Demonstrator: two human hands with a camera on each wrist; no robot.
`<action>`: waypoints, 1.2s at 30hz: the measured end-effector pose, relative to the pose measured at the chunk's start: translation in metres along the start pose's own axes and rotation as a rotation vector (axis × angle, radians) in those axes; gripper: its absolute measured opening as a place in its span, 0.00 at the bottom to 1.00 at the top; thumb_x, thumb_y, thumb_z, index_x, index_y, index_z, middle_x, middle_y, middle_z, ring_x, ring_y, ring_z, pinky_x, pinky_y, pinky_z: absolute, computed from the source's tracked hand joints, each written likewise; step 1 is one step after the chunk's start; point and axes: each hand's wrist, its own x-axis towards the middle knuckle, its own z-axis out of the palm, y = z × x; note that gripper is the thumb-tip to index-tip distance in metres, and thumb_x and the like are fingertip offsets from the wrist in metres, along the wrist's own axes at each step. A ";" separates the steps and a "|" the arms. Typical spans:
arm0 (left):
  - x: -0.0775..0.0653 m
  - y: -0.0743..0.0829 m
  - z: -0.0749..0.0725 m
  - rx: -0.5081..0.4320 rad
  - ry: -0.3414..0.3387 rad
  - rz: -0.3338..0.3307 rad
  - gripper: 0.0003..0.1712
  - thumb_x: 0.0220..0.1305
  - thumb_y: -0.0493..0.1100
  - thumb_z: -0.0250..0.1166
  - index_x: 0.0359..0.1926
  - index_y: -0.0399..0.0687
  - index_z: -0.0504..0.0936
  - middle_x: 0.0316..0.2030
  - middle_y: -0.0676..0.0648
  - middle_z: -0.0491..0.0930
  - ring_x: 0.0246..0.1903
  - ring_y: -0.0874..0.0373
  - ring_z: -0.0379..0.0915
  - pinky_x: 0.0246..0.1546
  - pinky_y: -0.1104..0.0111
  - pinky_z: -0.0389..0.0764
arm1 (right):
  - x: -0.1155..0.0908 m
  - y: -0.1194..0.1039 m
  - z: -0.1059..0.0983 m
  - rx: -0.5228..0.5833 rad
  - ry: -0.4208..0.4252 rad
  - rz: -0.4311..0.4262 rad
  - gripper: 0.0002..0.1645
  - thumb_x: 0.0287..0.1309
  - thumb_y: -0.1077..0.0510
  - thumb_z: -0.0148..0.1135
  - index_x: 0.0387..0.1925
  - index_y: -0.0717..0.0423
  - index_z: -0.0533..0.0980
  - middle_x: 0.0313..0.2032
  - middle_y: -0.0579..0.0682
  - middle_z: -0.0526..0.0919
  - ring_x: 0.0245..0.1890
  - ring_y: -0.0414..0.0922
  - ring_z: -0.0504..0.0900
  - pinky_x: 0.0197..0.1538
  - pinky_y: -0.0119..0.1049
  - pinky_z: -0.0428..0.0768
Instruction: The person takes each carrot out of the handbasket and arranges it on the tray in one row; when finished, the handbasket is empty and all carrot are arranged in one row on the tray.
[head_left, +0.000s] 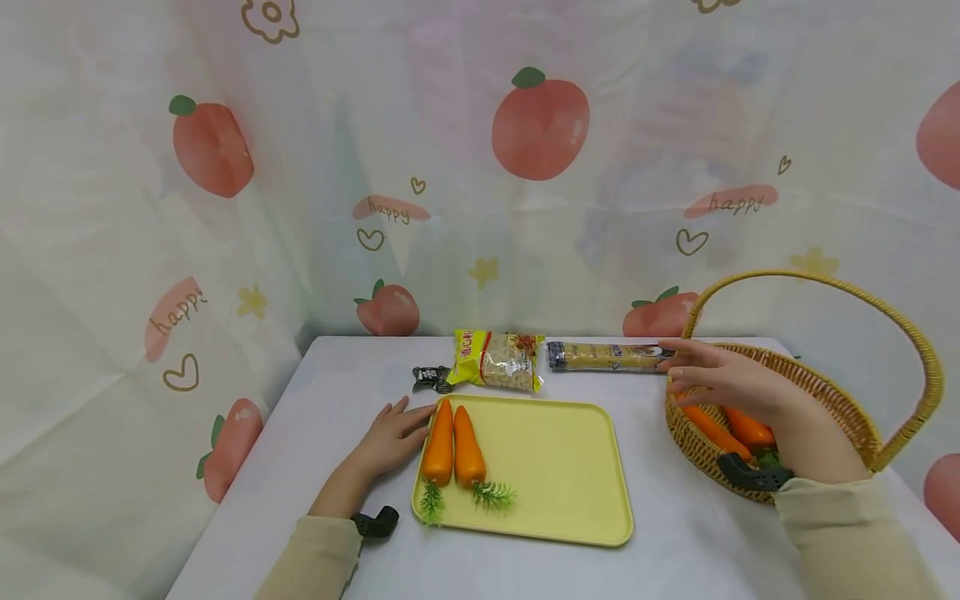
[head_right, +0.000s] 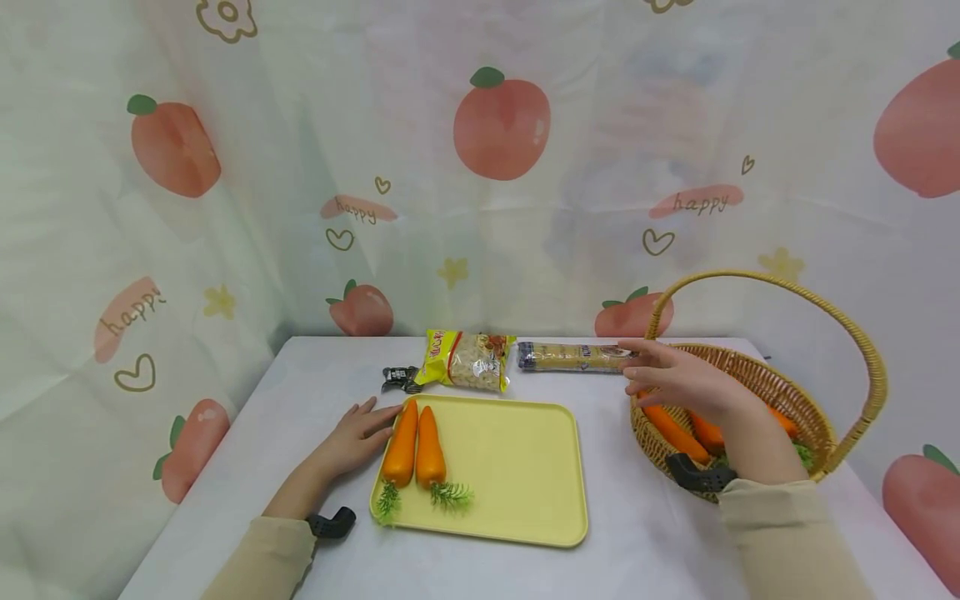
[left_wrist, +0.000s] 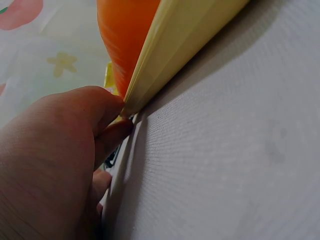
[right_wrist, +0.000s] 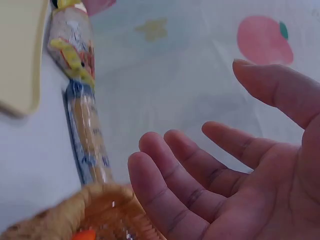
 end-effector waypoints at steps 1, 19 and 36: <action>0.000 0.000 0.000 0.000 -0.001 0.001 0.27 0.74 0.55 0.54 0.71 0.65 0.68 0.68 0.58 0.71 0.78 0.45 0.45 0.77 0.44 0.40 | -0.002 0.004 -0.004 0.002 0.004 0.003 0.43 0.72 0.52 0.53 0.77 0.59 0.45 0.70 0.70 0.57 0.53 0.48 0.80 0.55 0.43 0.84; 0.001 0.001 0.001 0.005 -0.007 -0.042 0.27 0.73 0.57 0.53 0.71 0.71 0.67 0.68 0.60 0.70 0.78 0.48 0.43 0.78 0.47 0.39 | -0.006 0.066 -0.044 0.035 0.021 0.234 0.45 0.72 0.46 0.53 0.76 0.63 0.45 0.69 0.67 0.60 0.55 0.51 0.79 0.56 0.47 0.82; 0.000 0.002 0.002 0.002 -0.006 -0.058 0.27 0.73 0.57 0.53 0.71 0.69 0.67 0.68 0.59 0.71 0.78 0.49 0.43 0.78 0.47 0.39 | -0.001 0.085 -0.048 0.065 -0.081 0.359 0.46 0.69 0.51 0.59 0.76 0.60 0.47 0.62 0.59 0.71 0.55 0.50 0.80 0.53 0.51 0.83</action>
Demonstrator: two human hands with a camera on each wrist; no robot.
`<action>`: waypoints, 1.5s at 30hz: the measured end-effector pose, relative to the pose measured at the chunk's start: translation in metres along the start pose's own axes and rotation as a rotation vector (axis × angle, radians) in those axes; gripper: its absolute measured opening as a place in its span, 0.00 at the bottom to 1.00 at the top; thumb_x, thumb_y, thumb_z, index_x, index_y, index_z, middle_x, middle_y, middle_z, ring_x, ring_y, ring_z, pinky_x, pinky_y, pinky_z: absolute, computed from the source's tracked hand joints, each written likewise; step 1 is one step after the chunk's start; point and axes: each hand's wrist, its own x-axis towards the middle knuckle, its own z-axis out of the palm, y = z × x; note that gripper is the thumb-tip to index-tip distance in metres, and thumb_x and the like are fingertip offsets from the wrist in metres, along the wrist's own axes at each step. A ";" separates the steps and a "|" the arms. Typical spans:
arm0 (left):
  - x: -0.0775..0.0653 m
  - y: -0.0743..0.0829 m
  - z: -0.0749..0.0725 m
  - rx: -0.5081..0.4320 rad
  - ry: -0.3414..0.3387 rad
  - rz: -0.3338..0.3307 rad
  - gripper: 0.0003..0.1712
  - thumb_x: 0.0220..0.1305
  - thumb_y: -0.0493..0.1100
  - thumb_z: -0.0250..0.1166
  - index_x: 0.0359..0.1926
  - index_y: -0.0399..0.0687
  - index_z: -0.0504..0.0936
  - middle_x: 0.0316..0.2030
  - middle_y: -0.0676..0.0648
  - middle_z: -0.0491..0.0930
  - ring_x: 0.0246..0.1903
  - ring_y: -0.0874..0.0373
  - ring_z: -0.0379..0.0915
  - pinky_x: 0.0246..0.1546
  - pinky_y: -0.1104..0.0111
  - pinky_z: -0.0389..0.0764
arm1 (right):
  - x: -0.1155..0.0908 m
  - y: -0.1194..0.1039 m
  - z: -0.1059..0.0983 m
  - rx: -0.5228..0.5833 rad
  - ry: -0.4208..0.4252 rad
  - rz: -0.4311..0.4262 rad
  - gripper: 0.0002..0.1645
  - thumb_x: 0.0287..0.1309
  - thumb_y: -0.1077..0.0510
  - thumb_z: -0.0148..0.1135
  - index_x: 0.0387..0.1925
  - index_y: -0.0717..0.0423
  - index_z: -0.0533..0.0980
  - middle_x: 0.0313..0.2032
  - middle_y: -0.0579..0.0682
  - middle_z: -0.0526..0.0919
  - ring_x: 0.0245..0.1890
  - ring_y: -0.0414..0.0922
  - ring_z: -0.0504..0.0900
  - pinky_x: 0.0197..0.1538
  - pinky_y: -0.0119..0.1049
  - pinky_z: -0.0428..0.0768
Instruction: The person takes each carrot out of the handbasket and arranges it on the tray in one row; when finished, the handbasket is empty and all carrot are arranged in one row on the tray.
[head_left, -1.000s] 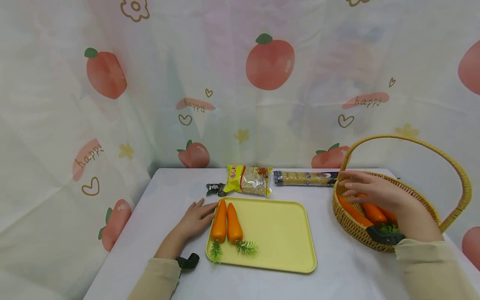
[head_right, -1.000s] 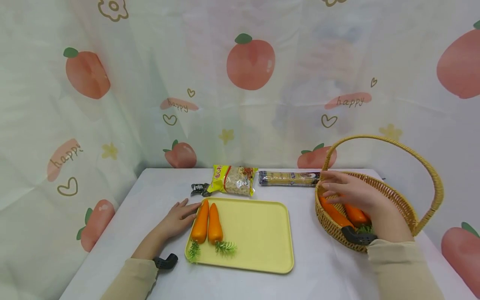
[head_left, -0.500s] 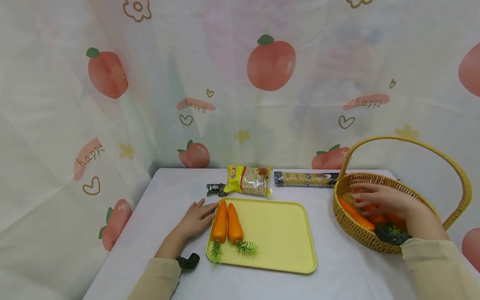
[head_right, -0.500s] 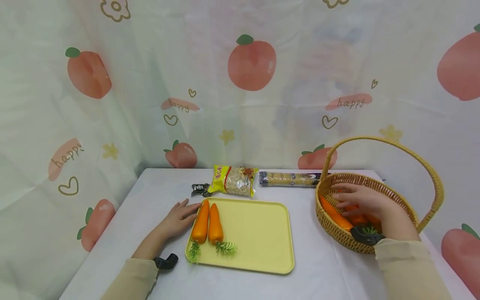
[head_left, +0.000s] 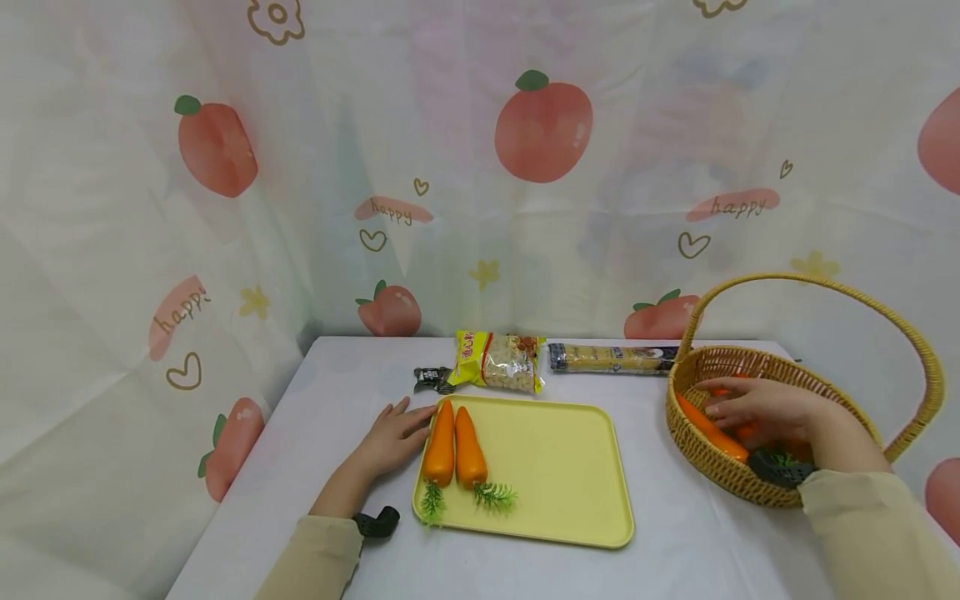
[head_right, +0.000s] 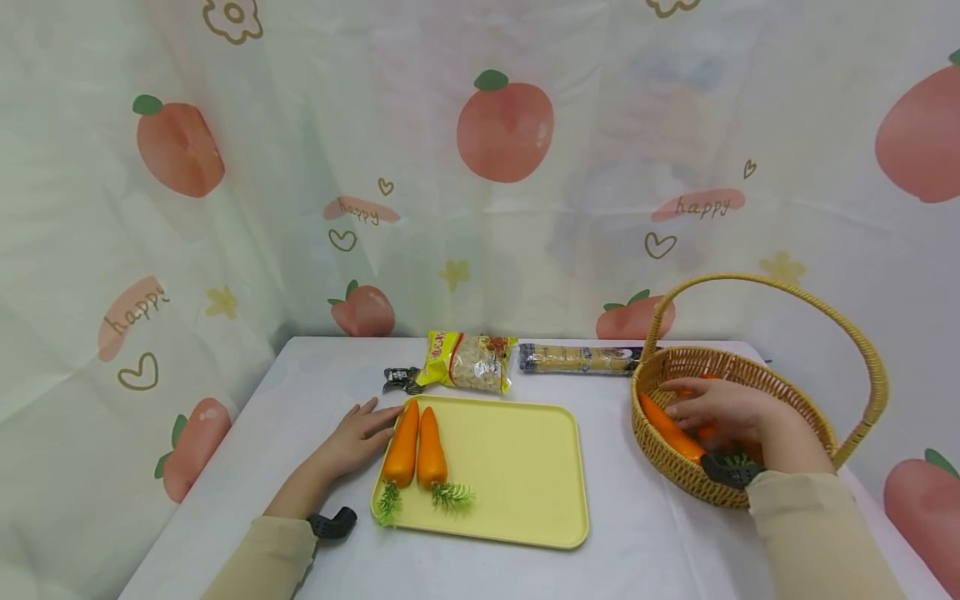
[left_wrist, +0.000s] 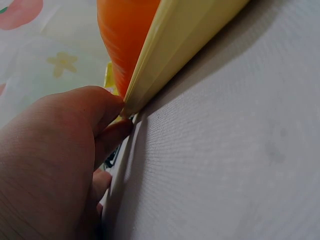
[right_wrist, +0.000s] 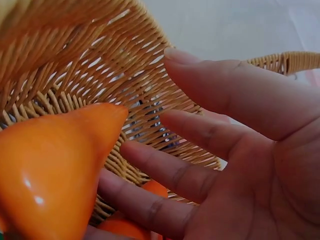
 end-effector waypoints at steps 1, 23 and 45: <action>0.000 0.000 0.000 0.001 0.001 0.003 0.27 0.73 0.57 0.53 0.71 0.69 0.67 0.68 0.59 0.71 0.78 0.49 0.43 0.78 0.47 0.39 | 0.000 0.000 0.000 -0.007 -0.007 0.004 0.46 0.69 0.50 0.58 0.76 0.60 0.47 0.62 0.59 0.71 0.55 0.49 0.80 0.53 0.51 0.83; 0.001 -0.001 0.000 0.010 0.011 0.037 0.27 0.73 0.55 0.54 0.71 0.65 0.69 0.67 0.56 0.72 0.77 0.47 0.46 0.78 0.46 0.41 | 0.008 -0.001 0.008 -0.016 -0.040 0.027 0.47 0.66 0.53 0.62 0.76 0.61 0.47 0.57 0.63 0.69 0.45 0.50 0.80 0.51 0.46 0.85; 0.000 0.001 0.000 0.015 0.021 0.032 0.27 0.73 0.55 0.54 0.71 0.65 0.69 0.67 0.56 0.73 0.77 0.46 0.46 0.77 0.46 0.41 | 0.003 -0.004 0.011 0.073 0.002 0.054 0.57 0.62 0.52 0.66 0.79 0.47 0.38 0.66 0.66 0.50 0.45 0.51 0.81 0.51 0.47 0.84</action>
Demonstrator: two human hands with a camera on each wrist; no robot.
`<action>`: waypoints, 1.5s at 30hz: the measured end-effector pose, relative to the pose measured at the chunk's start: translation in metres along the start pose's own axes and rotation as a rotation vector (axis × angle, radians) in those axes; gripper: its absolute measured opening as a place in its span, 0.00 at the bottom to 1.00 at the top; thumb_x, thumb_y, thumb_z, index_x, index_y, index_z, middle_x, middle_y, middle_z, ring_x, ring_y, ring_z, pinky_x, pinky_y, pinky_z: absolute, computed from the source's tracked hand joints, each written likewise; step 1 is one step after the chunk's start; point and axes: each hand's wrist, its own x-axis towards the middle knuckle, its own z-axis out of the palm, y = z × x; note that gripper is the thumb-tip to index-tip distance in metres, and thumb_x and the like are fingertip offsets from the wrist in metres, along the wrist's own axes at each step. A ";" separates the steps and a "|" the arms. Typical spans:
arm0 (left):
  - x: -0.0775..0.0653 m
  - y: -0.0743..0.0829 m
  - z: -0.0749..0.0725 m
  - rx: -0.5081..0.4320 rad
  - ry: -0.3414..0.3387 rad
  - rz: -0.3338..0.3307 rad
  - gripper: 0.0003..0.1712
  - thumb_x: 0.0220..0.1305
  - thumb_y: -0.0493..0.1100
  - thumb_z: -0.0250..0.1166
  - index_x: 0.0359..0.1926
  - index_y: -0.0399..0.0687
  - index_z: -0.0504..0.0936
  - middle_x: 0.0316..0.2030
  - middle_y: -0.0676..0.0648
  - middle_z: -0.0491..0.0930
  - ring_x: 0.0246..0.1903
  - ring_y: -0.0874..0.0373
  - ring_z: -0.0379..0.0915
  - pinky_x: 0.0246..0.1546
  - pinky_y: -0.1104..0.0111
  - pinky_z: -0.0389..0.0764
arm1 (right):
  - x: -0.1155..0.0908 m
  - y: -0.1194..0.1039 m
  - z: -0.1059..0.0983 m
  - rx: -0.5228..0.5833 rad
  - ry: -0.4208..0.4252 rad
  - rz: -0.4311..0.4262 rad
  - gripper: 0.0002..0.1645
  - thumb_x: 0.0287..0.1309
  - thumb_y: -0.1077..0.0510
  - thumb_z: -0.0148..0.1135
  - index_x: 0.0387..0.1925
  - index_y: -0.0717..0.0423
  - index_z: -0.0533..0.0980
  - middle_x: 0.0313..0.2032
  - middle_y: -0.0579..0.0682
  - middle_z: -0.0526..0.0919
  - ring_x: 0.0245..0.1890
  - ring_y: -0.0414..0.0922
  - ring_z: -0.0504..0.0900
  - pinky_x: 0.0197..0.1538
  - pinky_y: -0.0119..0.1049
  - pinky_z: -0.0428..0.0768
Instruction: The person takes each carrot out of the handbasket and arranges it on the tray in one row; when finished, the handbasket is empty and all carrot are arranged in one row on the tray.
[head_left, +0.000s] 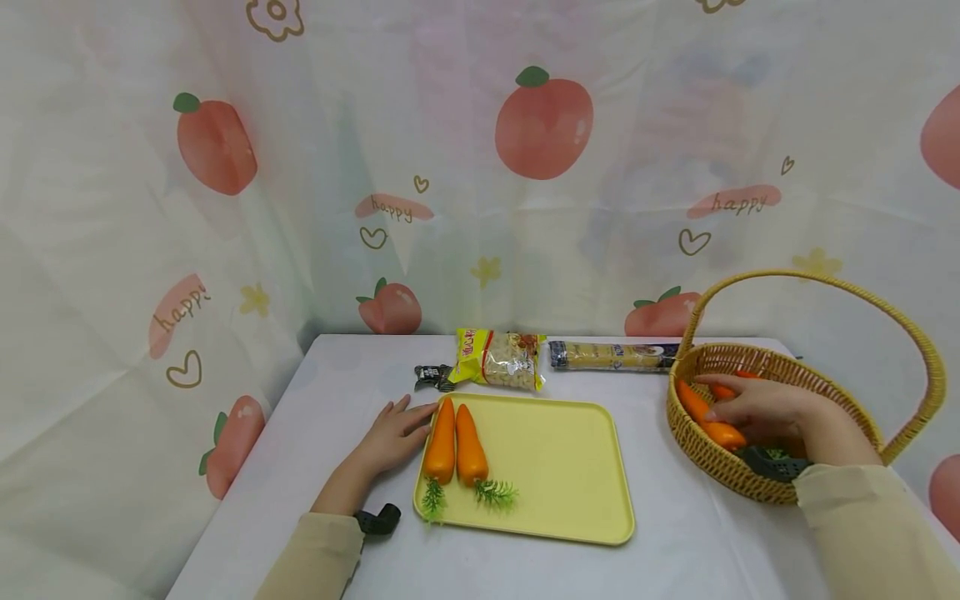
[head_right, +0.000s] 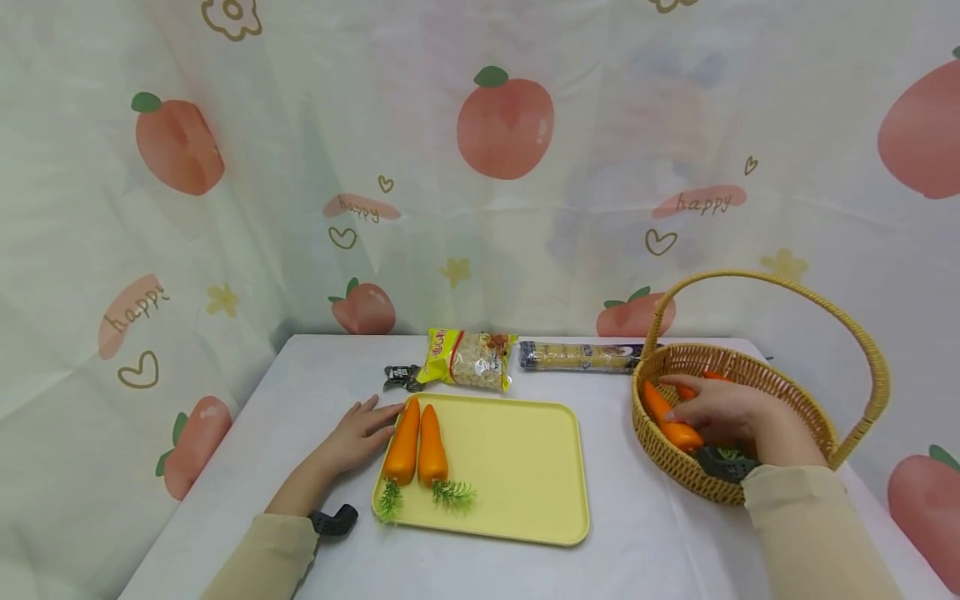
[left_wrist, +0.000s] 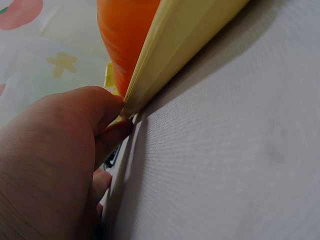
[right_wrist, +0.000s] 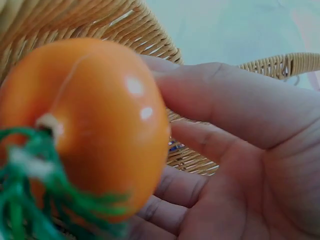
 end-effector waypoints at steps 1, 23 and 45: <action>0.000 0.000 0.000 0.002 0.000 0.000 0.27 0.73 0.55 0.54 0.71 0.65 0.69 0.67 0.56 0.73 0.77 0.46 0.46 0.77 0.46 0.41 | -0.001 0.000 0.000 0.002 0.005 -0.003 0.57 0.62 0.52 0.65 0.79 0.47 0.38 0.66 0.66 0.51 0.45 0.52 0.81 0.51 0.47 0.84; -0.001 0.000 -0.001 -0.005 -0.015 0.003 0.27 0.73 0.55 0.54 0.71 0.65 0.69 0.67 0.56 0.73 0.77 0.46 0.46 0.77 0.45 0.41 | -0.026 -0.006 -0.021 0.010 0.093 -0.208 0.51 0.73 0.53 0.52 0.78 0.47 0.27 0.71 0.67 0.47 0.44 0.43 0.82 0.49 0.41 0.84; -0.003 0.005 -0.005 -0.011 -0.010 -0.009 0.27 0.73 0.55 0.54 0.71 0.64 0.69 0.67 0.54 0.72 0.77 0.45 0.46 0.77 0.46 0.41 | -0.035 -0.043 0.048 0.099 0.043 -0.392 0.53 0.72 0.59 0.52 0.78 0.41 0.26 0.70 0.74 0.46 0.51 0.44 0.81 0.52 0.42 0.85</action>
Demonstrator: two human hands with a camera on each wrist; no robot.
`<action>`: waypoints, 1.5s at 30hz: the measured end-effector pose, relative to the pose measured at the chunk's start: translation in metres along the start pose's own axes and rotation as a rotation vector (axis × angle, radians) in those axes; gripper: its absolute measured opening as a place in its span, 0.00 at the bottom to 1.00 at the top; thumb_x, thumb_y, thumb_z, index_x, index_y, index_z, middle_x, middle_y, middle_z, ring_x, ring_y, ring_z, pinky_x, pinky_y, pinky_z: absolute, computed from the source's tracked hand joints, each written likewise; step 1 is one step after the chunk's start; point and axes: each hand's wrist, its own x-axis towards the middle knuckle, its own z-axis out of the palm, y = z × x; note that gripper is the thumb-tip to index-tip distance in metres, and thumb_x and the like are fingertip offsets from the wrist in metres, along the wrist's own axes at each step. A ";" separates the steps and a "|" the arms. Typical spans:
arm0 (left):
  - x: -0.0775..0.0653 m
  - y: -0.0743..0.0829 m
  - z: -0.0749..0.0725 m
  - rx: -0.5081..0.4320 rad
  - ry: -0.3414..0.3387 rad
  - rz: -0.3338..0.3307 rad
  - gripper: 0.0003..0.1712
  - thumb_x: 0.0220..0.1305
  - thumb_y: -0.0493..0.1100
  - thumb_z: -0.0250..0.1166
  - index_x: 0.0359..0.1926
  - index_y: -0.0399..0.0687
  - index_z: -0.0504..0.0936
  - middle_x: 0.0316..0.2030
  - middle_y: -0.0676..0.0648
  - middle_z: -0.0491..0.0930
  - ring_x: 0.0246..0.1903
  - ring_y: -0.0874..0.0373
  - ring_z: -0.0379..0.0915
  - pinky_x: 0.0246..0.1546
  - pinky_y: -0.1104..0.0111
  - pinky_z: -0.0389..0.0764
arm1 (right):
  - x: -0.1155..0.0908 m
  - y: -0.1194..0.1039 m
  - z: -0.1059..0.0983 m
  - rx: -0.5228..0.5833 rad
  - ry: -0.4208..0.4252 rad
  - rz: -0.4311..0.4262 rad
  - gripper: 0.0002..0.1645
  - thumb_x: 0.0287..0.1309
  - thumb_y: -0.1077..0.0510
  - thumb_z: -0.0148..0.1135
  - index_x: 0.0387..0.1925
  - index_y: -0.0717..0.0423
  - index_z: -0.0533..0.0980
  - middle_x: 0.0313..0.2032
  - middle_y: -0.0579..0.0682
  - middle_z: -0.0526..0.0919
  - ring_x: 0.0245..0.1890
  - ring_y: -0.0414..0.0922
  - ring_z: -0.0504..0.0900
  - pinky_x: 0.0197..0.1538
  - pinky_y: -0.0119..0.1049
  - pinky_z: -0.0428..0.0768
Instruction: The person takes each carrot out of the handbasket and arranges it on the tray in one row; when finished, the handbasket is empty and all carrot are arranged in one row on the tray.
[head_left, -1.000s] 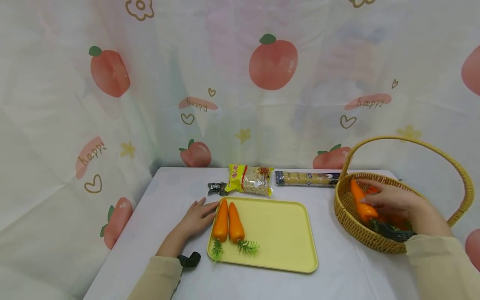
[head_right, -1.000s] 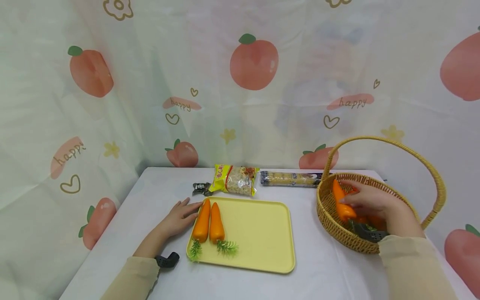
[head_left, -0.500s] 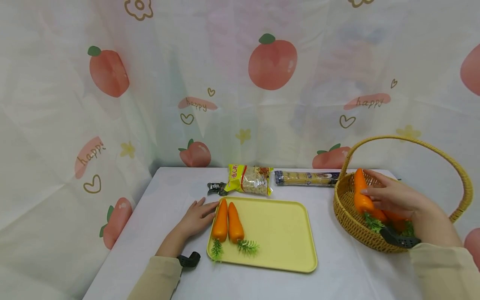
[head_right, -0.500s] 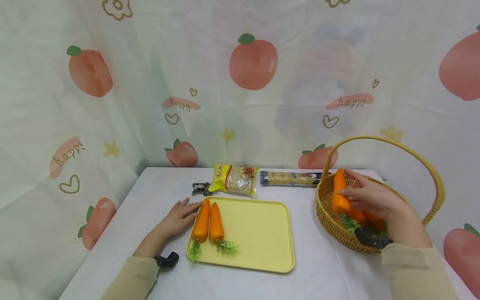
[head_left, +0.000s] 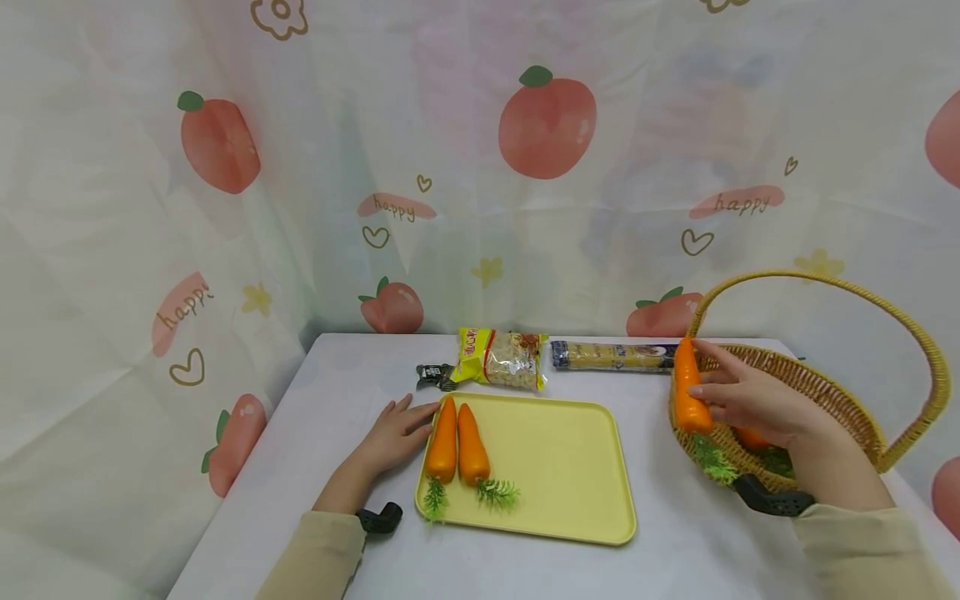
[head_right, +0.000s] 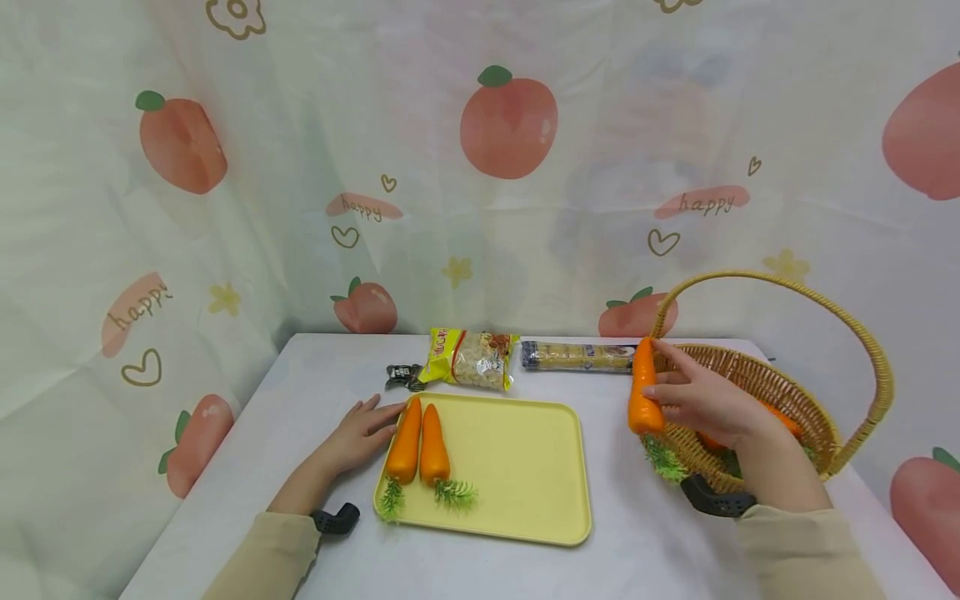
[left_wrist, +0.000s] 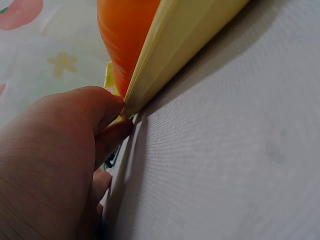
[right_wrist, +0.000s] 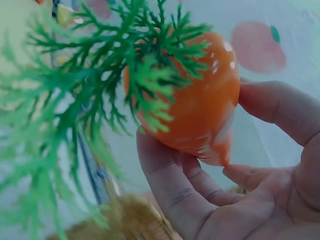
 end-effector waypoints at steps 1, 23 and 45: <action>0.000 0.000 0.000 -0.001 0.002 0.002 0.27 0.73 0.54 0.54 0.71 0.64 0.69 0.67 0.54 0.72 0.77 0.45 0.46 0.77 0.46 0.41 | 0.002 -0.001 0.005 0.001 -0.006 -0.006 0.54 0.72 0.59 0.53 0.78 0.41 0.26 0.69 0.75 0.47 0.51 0.46 0.80 0.52 0.43 0.85; 0.003 -0.003 0.001 0.012 -0.013 0.004 0.28 0.73 0.57 0.53 0.72 0.66 0.67 0.68 0.57 0.70 0.78 0.46 0.44 0.78 0.46 0.40 | 0.062 0.007 0.117 0.101 -0.078 0.080 0.59 0.63 0.59 0.64 0.79 0.37 0.34 0.59 0.67 0.66 0.49 0.51 0.80 0.53 0.46 0.84; 0.003 -0.005 0.002 0.019 -0.017 0.013 0.28 0.73 0.58 0.53 0.72 0.67 0.67 0.69 0.59 0.69 0.78 0.46 0.44 0.77 0.45 0.40 | 0.106 0.016 0.183 0.127 -0.213 0.092 0.59 0.61 0.64 0.64 0.79 0.40 0.38 0.56 0.67 0.71 0.46 0.51 0.83 0.54 0.51 0.84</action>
